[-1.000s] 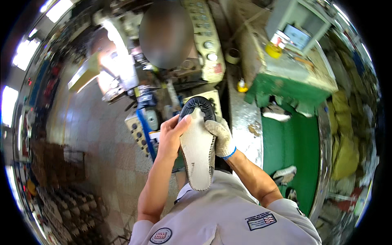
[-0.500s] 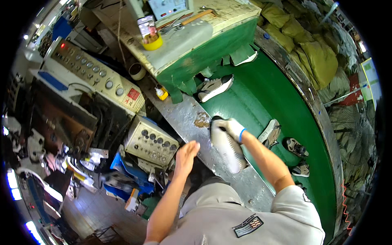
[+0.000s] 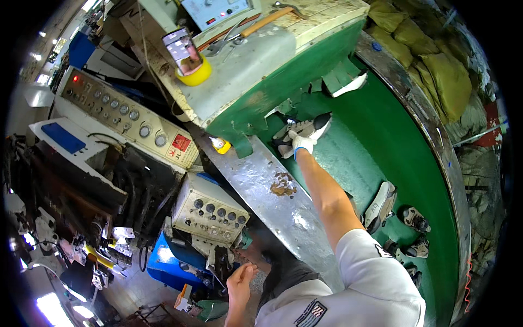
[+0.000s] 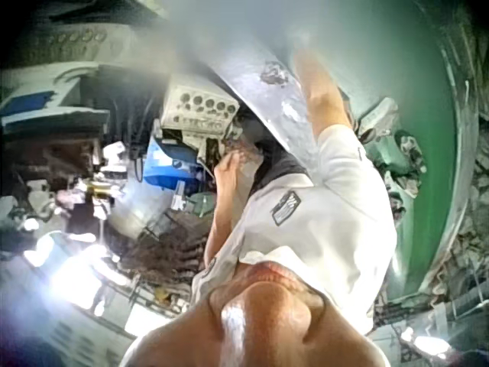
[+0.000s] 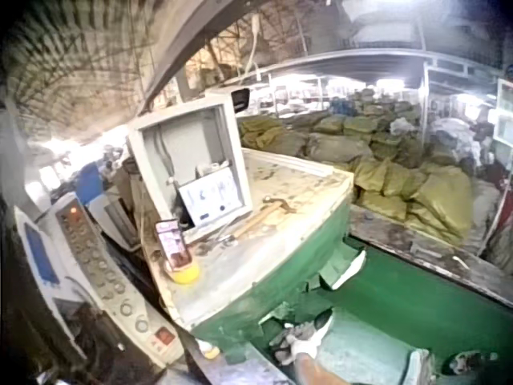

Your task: The person positions a shoe upper and sole into a pressing machine, operates the machine controls to bond them, and then places the shoe onto a green conveyor belt.

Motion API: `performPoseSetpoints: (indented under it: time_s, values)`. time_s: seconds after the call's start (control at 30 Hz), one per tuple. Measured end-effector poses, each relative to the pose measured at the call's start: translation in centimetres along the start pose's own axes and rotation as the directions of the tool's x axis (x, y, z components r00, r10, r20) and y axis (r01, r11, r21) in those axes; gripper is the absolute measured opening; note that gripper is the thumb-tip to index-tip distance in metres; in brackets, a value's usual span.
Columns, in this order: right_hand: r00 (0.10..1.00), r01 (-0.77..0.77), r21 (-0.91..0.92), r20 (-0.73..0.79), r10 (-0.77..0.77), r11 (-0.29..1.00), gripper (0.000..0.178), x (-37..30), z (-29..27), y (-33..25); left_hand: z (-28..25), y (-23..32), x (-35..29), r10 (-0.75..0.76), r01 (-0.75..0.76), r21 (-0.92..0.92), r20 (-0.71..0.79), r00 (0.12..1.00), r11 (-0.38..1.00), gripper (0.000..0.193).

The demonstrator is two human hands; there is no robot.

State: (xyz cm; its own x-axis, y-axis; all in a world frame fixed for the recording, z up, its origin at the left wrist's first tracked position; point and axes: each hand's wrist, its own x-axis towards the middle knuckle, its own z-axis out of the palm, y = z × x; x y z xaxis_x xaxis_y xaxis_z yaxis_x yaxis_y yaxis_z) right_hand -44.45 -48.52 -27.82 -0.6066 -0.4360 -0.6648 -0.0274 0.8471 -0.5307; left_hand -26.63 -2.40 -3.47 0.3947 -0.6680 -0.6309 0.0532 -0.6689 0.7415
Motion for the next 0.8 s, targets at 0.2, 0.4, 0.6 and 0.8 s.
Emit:
performPoseSetpoints:
  time_s: [0.2, 0.4, 0.6, 0.8]
  values:
    - [0.702, -0.102, 0.598, 0.609, -0.368, 0.795, 0.050, -4.7, -5.5, 4.4, -3.5, -1.1, -1.7, -0.098, 0.068, -0.183, -0.160, 0.982, 0.981, 0.034]
    - [-0.023, -0.532, 0.439, 0.848, -0.530, 0.724, 0.079, -25.3, -13.9, 8.8, -9.5, 5.8, 1.7, 0.187, -0.239, -0.196, -0.249, 0.950, 0.951, 0.038]
    - [-0.053, -0.591, -0.007, 0.998, -0.030, 0.807, 0.026, -39.8, -11.2, 14.7, -16.1, 11.2, 3.8, 0.293, -0.359, -0.486, -0.209, 0.933, 0.797, 0.042]
    - [-0.115, -0.052, 0.153, 0.981, -0.158, 0.987, 0.049, -53.8, -7.8, 14.5, -28.4, 3.3, 2.3, 0.098, -0.315, -0.617, -0.360, 0.928, 0.721, 0.017]
